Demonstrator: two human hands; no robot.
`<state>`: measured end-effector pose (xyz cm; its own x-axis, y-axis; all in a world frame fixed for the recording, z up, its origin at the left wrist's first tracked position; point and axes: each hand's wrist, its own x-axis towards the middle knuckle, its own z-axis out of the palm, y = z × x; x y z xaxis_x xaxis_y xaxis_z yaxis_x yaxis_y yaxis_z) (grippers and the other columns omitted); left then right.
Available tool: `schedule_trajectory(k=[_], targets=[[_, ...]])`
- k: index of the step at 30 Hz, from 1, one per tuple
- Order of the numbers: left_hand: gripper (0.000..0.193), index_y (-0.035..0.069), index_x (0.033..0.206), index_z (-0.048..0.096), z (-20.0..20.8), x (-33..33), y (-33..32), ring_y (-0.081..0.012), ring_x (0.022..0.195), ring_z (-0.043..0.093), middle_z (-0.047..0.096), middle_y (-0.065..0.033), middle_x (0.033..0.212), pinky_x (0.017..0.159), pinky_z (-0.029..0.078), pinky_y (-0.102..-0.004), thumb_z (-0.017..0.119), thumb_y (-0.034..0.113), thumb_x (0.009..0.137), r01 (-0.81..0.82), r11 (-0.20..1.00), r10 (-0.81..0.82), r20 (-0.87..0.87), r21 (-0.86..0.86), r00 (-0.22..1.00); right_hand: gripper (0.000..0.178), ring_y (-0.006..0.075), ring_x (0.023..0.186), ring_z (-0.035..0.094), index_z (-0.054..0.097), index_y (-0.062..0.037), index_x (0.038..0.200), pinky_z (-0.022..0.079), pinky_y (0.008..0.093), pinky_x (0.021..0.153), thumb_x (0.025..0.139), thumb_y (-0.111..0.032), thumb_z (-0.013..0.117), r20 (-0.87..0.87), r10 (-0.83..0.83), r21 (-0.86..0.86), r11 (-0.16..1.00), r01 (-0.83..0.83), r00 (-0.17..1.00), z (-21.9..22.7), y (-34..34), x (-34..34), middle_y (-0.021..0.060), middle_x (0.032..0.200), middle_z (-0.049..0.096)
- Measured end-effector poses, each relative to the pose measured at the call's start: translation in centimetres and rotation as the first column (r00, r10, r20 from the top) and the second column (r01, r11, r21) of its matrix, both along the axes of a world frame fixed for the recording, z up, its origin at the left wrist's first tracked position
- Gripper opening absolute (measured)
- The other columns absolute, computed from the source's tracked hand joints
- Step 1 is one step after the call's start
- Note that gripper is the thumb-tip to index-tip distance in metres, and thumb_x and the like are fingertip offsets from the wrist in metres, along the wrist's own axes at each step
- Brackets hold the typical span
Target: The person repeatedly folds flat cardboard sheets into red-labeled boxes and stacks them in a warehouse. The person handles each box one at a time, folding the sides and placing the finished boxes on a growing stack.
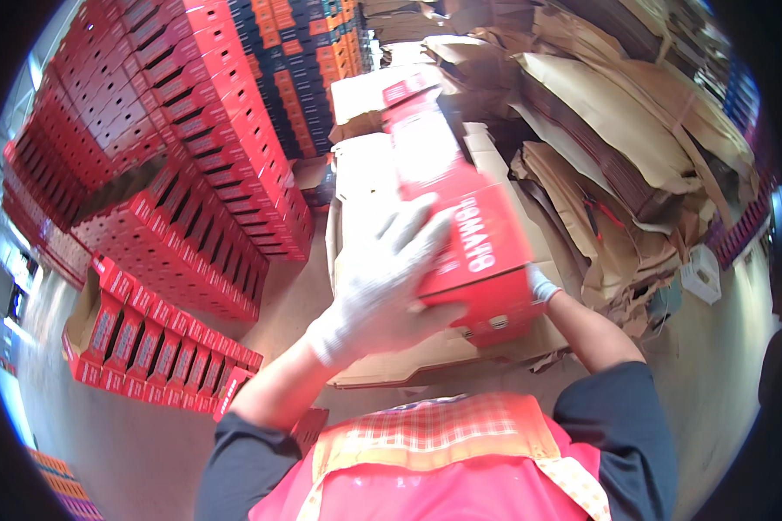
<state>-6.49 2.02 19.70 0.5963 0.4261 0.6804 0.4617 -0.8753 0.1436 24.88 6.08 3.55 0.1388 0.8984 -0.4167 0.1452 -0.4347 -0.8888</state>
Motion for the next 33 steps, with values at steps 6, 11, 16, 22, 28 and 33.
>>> schedule_trajectory(k=[6, 11, 16, 22, 28, 33], targets=[[0.086, -0.002, 0.132, 0.053, 1.4, 11.8, 1.1, -0.0445, 0.108, 0.057, 0.056, -0.0249, 0.128, 0.095, 0.047, -0.0508, 0.084, 0.037, 0.062, 0.220, 0.970, -0.241, 0.274, 0.107, 0.931, 0.018, 0.0182, 0.076, 0.067, 0.066, -0.0022, 0.107, 0.056, 0.0334, 0.065, 0.095, -0.014, 0.059, -0.466, 0.335, 0.648, 0.760, 0.058, 0.819, 13.9, 0.9, 4.4, 0.0072, 0.096, 0.070], [0.114, 0.002, 0.153, 0.025, -1.0, 14.9, 2.2, -0.0515, 0.123, 0.050, 0.033, -0.0373, 0.148, 0.099, 0.044, -0.0523, 0.084, 0.042, 0.064, 0.214, 0.947, -0.311, 0.514, 0.240, 0.799, 0.026, 0.0148, 0.083, 0.065, 0.061, -0.0010, 0.116, 0.054, 0.0293, 0.077, 0.099, -0.020, 0.059, 0.290, -0.052, 0.825, 0.519, -0.222, 0.956, 22.4, -4.0, 0.5, 0.0057, 0.096, 0.067], [0.132, 0.005, 0.158, 0.008, -3.3, 16.0, 2.2, -0.0508, 0.139, 0.031, 0.012, -0.0345, 0.157, 0.107, 0.032, -0.0567, 0.085, 0.054, 0.062, 0.160, 0.974, -0.226, 0.689, 0.159, 0.688, 0.039, 0.0105, 0.085, 0.056, 0.060, -0.0027, 0.103, 0.048, 0.0267, 0.079, 0.079, -0.028, 0.078, 0.674, 0.154, 0.355, 0.790, -0.500, 0.722, 25.8, -4.9, -3.3, 0.0057, 0.088, 0.061], [0.145, 0.004, 0.156, -0.006, -5.5, 16.0, 0.6, -0.0397, 0.147, 0.015, 0.010, -0.0264, 0.158, 0.117, 0.022, -0.0476, 0.089, 0.050, 0.057, 0.478, 0.780, -0.023, 0.744, -0.404, 0.668, 0.018, 0.0161, 0.069, 0.053, 0.053, -0.0059, 0.084, 0.046, 0.0305, 0.068, 0.077, -0.013, 0.067, 0.704, 0.309, 0.202, 0.775, -0.598, 0.639, 26.8, -1.7, -4.9, 0.0054, 0.072, 0.055], [0.109, 0.001, 0.144, 0.031, -6.3, 15.8, 0.1, -0.0361, 0.130, 0.041, 0.039, -0.0218, 0.140, 0.107, 0.036, -0.0461, 0.091, 0.036, 0.060, 0.574, 0.700, -0.063, 0.764, -0.425, 0.642, 0.030, 0.0255, 0.084, 0.062, 0.058, -0.0046, 0.105, 0.050, 0.0376, 0.076, 0.077, -0.010, 0.068, 0.949, 0.133, 0.250, 0.232, -0.940, 0.286, 23.1, 1.6, -7.9, 0.0074, 0.090, 0.061], [0.092, 0.000, 0.136, 0.046, -6.1, 11.6, 0.5, -0.0368, 0.122, 0.050, 0.049, -0.0199, 0.132, 0.103, 0.040, -0.0452, 0.090, 0.034, 0.063, 0.565, 0.779, -0.134, 0.807, -0.272, 0.575, 0.048, 0.0272, 0.107, 0.061, 0.058, -0.0040, 0.124, 0.049, 0.0369, 0.092, 0.085, -0.026, 0.074, 0.896, 0.234, 0.376, 0.049, -0.925, 0.377, 24.4, 1.6, -14.6, 0.0130, 0.116, 0.061]])
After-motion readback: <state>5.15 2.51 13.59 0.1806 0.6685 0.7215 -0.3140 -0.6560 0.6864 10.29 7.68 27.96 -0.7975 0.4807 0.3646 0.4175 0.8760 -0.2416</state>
